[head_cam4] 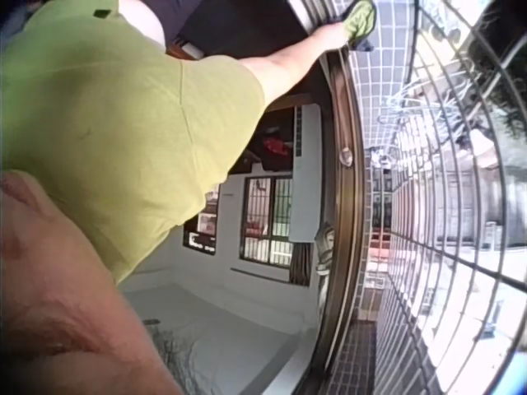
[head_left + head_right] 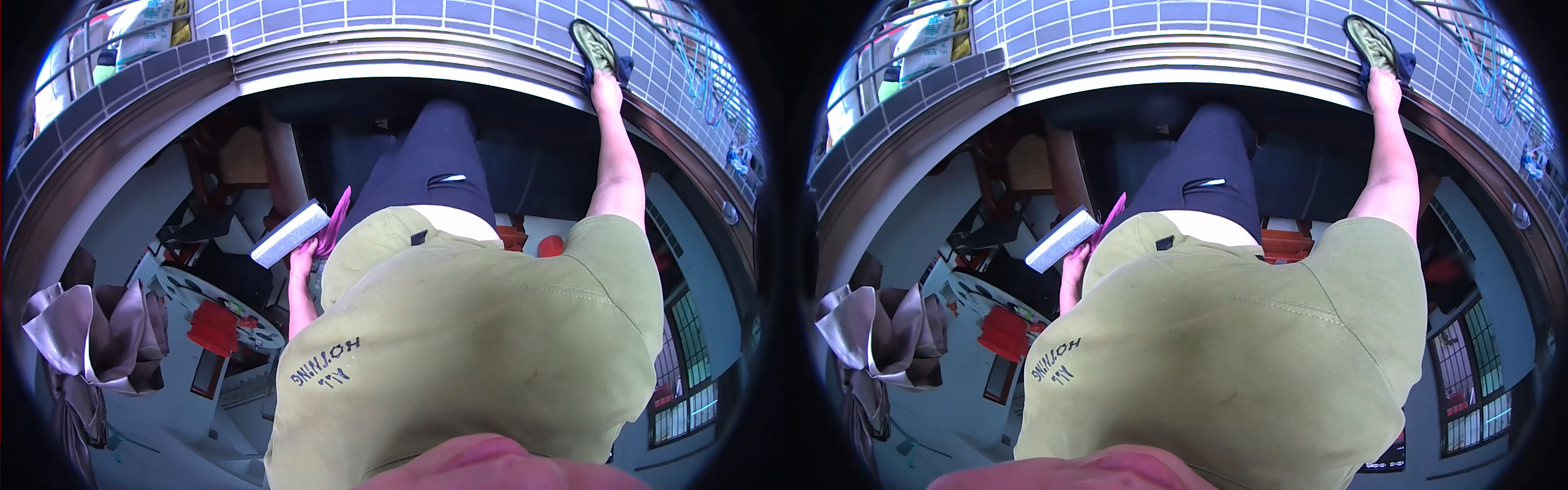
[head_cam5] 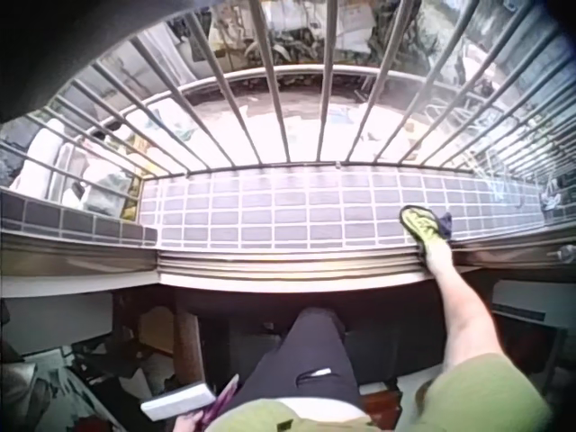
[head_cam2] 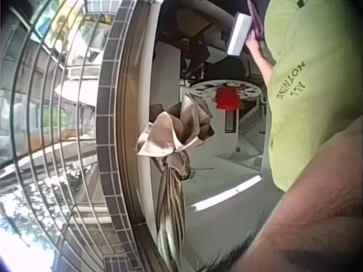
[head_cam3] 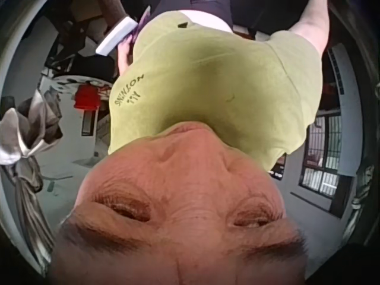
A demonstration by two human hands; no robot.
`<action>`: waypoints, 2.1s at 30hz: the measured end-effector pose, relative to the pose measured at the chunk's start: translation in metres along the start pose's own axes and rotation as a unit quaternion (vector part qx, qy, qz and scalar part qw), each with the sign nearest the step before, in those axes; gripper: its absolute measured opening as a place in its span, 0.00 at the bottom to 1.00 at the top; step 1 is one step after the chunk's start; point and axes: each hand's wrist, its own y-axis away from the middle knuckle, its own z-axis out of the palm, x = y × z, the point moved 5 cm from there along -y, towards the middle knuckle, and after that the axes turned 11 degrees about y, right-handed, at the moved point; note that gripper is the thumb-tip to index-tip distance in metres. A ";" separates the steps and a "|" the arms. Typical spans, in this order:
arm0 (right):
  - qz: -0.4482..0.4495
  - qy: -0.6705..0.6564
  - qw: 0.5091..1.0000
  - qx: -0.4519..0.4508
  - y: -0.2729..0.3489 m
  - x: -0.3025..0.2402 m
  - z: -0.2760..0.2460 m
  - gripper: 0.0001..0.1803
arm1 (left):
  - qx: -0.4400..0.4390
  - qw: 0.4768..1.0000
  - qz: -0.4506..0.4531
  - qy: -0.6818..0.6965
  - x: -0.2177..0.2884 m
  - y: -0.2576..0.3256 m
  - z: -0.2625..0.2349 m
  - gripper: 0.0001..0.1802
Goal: Cleaning a window ledge and glass using a squeegee and a cloth.
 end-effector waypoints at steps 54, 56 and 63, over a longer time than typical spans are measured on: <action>0.143 -0.451 0.842 0.257 -0.002 0.015 -0.168 0.09 | -0.048 0.997 -0.005 0.063 -0.013 -0.005 0.063 0.28; 0.119 -0.398 0.908 0.047 -0.007 -0.023 -0.092 0.13 | -0.056 0.997 -0.008 0.049 -0.004 -0.005 0.065 0.29; 0.035 -0.204 0.978 0.013 0.000 -0.111 -0.022 0.19 | -0.019 0.998 0.028 0.060 0.003 0.004 0.046 0.28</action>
